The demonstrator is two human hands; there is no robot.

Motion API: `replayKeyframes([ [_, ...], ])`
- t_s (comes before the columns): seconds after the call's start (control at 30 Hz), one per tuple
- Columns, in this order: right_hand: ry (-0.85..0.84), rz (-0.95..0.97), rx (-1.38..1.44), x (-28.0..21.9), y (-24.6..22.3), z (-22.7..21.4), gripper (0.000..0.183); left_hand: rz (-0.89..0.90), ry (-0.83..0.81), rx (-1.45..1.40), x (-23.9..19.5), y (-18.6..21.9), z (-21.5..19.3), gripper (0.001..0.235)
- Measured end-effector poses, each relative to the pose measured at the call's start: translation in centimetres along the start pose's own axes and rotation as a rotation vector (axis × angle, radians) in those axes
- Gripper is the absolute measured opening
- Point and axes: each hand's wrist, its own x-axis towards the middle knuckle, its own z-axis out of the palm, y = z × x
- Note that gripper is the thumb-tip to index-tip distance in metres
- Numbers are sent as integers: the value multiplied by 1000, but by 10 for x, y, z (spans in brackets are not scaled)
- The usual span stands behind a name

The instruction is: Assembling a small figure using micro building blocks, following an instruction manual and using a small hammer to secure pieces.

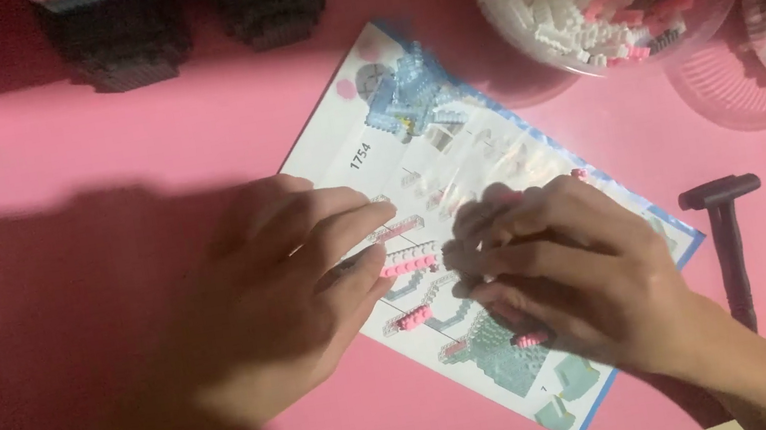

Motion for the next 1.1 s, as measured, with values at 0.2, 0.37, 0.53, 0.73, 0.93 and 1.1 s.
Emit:
replayKeyframes([
  [0.2,-88,159,17,-4,0,-2,30,-42,-61,-90,4,-1,-9,23],
  [0.37,-120,283,110,3,-8,-11,36,-40,-8,-138,9,2,-10,17],
  [0.53,-172,260,98,0,-4,-12,34,-42,-6,-181,7,3,-11,26],
  [0.73,-198,287,93,5,-5,-14,31,-63,-14,-142,9,6,-11,15],
  [0.93,-155,198,107,11,-9,-6,25,-66,19,-171,10,7,-10,15],
  [1.1,-96,172,141,8,-7,0,27,-112,20,-193,9,8,-10,3],
])
